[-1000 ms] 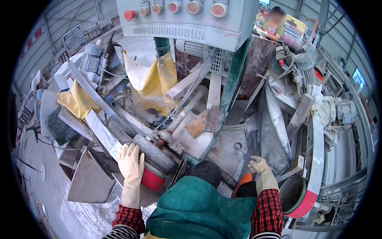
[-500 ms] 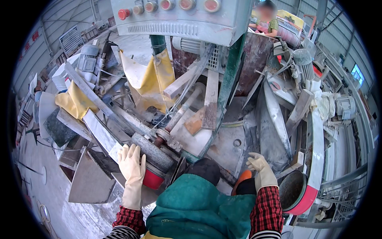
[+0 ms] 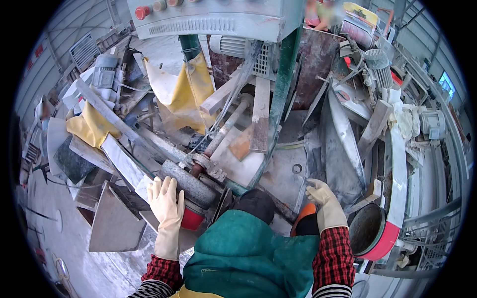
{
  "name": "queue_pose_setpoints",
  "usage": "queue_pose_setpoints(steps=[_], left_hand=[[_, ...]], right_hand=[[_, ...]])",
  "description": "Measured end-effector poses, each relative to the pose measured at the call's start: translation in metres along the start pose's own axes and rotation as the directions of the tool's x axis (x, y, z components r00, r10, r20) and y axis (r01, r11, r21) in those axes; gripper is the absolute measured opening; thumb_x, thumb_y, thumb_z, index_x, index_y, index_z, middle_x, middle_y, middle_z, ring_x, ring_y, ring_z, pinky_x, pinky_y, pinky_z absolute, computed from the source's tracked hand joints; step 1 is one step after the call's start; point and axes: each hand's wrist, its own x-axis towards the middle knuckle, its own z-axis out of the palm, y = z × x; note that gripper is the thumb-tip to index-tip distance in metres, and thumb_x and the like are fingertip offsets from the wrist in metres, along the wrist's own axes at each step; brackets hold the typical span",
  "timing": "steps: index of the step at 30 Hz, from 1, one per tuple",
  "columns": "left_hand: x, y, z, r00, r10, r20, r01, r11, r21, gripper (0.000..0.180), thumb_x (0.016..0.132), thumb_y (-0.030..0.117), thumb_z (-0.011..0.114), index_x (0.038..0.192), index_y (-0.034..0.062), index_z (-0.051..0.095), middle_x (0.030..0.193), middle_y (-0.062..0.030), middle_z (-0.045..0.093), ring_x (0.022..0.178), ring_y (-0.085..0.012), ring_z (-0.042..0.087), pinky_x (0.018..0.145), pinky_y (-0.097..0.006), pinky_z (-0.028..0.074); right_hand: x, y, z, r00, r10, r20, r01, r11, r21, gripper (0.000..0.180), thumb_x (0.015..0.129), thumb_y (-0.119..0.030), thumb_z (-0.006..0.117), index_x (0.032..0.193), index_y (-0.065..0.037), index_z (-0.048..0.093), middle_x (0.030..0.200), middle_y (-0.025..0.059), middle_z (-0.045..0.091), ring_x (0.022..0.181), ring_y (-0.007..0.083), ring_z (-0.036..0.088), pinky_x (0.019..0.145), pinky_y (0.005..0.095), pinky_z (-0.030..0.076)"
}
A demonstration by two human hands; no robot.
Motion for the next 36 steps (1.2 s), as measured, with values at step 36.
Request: queue_pose_setpoints(steps=[36], left_hand=[[-0.031,-0.023,-0.011,0.931,0.108,-0.349,-0.232,0.912,-0.337,0.045,0.052,0.013,0.072,0.09,-0.0001,0.052,0.098,-0.0216,0.047,0.081,-0.0413,0.047,0.073,-0.049,0.039]], right_hand=[[-0.086,-0.17,0.362,0.542,-0.639,0.546,0.334,0.76,0.557,0.048,0.09,-0.016,0.063,0.135,-0.008,0.049,0.106,0.0079,0.065,0.095,0.0144,0.061,0.081,0.0289,0.049]])
